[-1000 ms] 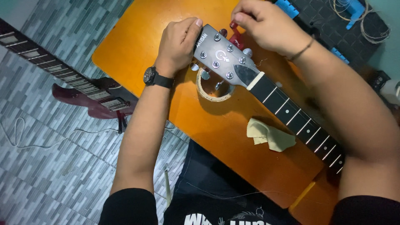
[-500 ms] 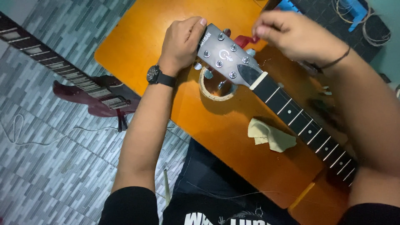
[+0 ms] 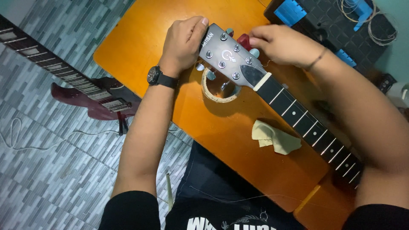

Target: Restringing an acoustic guitar by coiling the string and using a manual string winder on the tuning peg.

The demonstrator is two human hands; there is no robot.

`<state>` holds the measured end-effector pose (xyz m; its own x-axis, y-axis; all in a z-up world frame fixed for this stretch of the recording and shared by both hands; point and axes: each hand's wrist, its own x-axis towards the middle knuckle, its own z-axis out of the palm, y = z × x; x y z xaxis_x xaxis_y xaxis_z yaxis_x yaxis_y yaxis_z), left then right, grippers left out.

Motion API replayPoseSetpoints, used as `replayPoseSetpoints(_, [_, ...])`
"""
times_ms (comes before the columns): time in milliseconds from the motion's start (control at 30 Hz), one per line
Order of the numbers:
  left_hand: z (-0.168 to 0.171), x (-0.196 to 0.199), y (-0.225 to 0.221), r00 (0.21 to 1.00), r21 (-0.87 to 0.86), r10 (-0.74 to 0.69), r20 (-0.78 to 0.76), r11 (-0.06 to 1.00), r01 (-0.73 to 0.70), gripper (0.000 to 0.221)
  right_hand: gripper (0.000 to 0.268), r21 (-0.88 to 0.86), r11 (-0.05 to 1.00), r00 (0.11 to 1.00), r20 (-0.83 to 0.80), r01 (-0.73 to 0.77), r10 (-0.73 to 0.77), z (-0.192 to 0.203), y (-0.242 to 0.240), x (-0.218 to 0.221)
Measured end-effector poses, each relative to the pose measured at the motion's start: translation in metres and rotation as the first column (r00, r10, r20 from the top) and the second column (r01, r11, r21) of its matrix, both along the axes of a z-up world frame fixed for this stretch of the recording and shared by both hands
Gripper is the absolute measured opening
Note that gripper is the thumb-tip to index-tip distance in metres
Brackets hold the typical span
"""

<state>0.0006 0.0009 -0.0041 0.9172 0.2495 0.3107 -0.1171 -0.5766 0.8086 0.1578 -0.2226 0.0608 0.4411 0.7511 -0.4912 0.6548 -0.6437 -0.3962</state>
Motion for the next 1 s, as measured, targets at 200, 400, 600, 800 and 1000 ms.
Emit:
replayPoseSetpoints(200, [0.002,0.001,-0.001,1.000,0.013,-0.003,0.010,1.000,0.003,0.043,0.029,0.132,0.991,1.000,0.015,-0.025,0.023,0.050,-0.019,-0.010])
replayPoseSetpoints(400, [0.000,0.000,-0.002,1.000,0.014,0.001,0.008,1.000,-0.002,0.044,0.022,0.551,0.815,0.982,0.062,-0.183,0.178,0.000,0.008,0.021])
replayPoseSetpoints(600, [0.001,-0.001,-0.001,1.000,0.010,0.005,0.003,1.000,-0.005,0.044,0.021,0.236,0.970,0.998,0.049,-0.054,0.043,-0.007,0.018,0.006])
replayPoseSetpoints(800, [-0.002,0.000,-0.001,1.000,0.000,0.027,0.008,1.000,-0.027,0.044,0.031,0.023,0.994,0.994,0.004,0.109,-0.109,0.049,-0.013,-0.023])
replayPoseSetpoints(1000, [0.000,0.001,0.000,1.000,0.006,0.013,-0.017,1.000,-0.013,0.044,0.025,0.144,0.989,0.999,0.045,-0.031,0.025,0.035,-0.015,-0.001])
